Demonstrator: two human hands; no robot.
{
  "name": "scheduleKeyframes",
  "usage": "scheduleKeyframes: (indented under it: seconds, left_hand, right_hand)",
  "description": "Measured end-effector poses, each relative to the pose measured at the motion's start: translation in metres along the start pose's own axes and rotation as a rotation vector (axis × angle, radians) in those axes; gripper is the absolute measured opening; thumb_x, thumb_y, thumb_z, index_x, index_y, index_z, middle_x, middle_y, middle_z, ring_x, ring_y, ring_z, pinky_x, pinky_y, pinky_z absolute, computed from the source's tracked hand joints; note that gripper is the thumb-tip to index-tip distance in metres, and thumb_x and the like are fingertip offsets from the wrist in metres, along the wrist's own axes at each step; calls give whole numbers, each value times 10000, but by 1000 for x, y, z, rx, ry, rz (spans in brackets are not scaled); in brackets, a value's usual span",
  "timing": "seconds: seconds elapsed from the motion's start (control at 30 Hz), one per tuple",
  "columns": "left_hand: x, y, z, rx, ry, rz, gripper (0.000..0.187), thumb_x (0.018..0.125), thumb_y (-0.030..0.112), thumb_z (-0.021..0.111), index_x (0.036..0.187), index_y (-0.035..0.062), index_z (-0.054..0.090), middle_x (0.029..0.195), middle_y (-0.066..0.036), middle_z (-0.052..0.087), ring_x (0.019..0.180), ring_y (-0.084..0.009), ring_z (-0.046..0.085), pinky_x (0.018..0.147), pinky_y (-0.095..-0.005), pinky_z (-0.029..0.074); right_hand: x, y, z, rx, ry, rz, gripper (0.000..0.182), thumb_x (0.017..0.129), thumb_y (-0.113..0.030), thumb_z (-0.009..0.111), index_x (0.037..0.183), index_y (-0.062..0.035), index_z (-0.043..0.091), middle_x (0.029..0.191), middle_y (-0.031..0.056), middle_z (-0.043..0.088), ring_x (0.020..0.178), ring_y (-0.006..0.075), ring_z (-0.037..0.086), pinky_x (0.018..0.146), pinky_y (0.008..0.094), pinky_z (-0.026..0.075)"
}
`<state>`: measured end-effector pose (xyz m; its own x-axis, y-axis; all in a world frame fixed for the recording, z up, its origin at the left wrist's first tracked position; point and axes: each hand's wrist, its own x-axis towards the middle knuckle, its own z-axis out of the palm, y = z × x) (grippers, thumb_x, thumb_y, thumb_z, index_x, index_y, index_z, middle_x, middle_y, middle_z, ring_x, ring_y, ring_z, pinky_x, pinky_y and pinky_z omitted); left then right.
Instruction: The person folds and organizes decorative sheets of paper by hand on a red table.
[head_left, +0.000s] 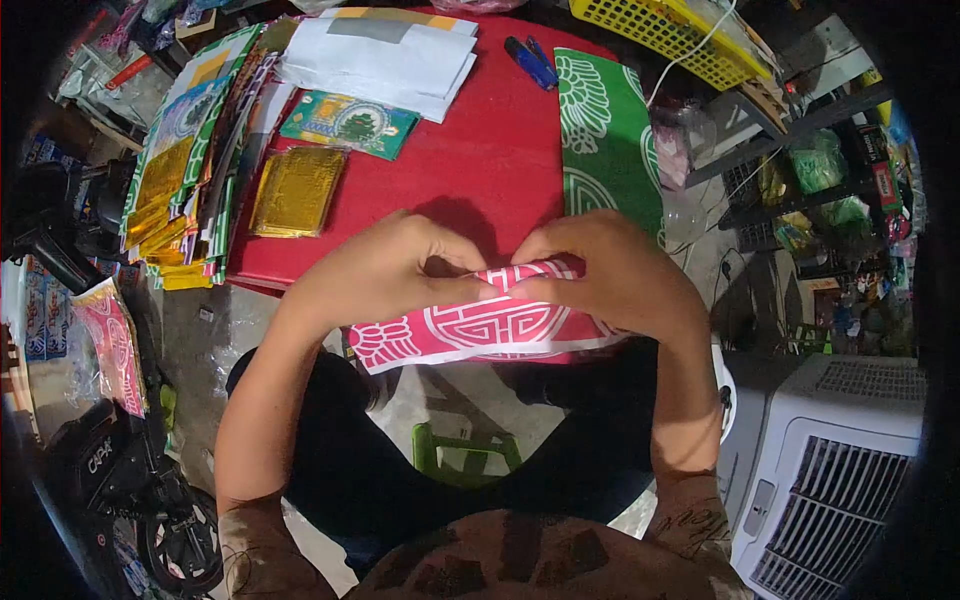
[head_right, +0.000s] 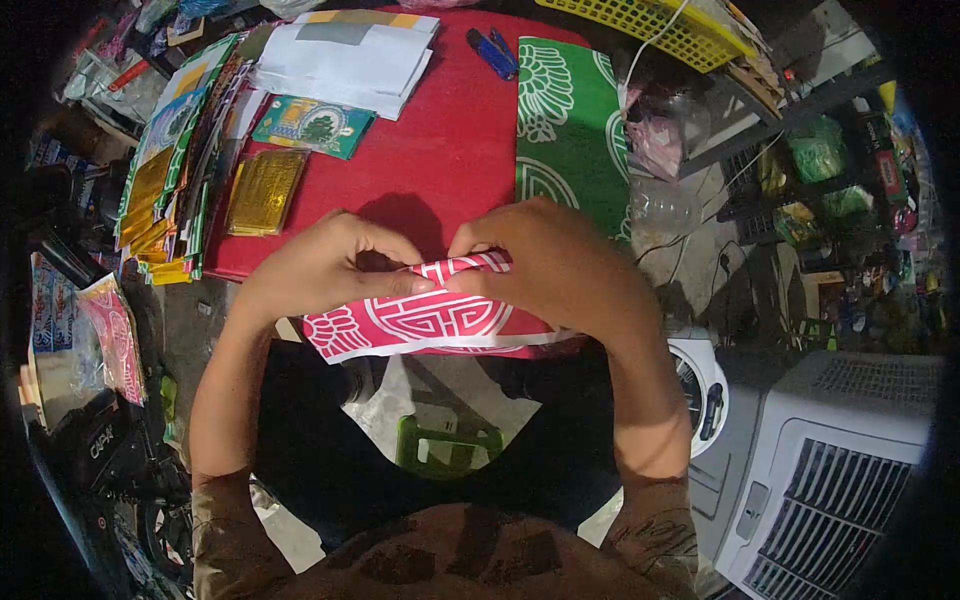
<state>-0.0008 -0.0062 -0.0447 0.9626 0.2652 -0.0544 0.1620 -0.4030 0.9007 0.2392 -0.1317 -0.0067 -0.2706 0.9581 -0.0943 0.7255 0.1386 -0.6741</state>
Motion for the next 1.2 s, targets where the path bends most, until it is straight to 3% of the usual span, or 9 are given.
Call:
scheduleKeyframes:
  seconds: [0.1, 0.2, 0.4, 1.2]
  left_hand:
    - [1, -3, 2, -2, 23, 61, 218, 946, 120, 816, 1104, -21, 767, 931, -82, 781, 841, -112, 694, 783, -311, 550]
    - [2, 2, 3, -99, 52, -77, 185, 949, 112, 812, 1079, -11, 766, 933, -65, 780, 845, -95, 689, 779, -298, 544]
    - [1, 1, 5, -86, 70, -9, 142, 949, 78, 803, 1063, -1, 773, 926, -48, 781, 839, -82, 683, 770, -284, 538]
    - [3, 4, 10, -88, 90, 5, 145, 966, 77, 784, 1082, -11, 790, 902, -91, 792, 807, -97, 700, 744, -296, 552]
  right_hand:
    - [1, 4, 2, 112, -13, 24, 247, 897, -207, 797, 1042, -9, 771, 828, 143, 761, 731, 270, 733, 732, 387, 551]
    - [3, 1, -3, 132, -69, 116, 235, 909, -207, 789, 1010, 4, 765, 805, 138, 756, 719, 224, 730, 705, 364, 538]
    - [3, 3, 2, 185, -12, 79, 231, 930, -217, 784, 1025, -6, 776, 785, 124, 752, 710, 174, 720, 689, 342, 531]
    - [5, 11, 4, 230, -37, 29, 229, 909, -170, 731, 1067, -13, 782, 863, 129, 784, 789, 187, 757, 765, 334, 575]
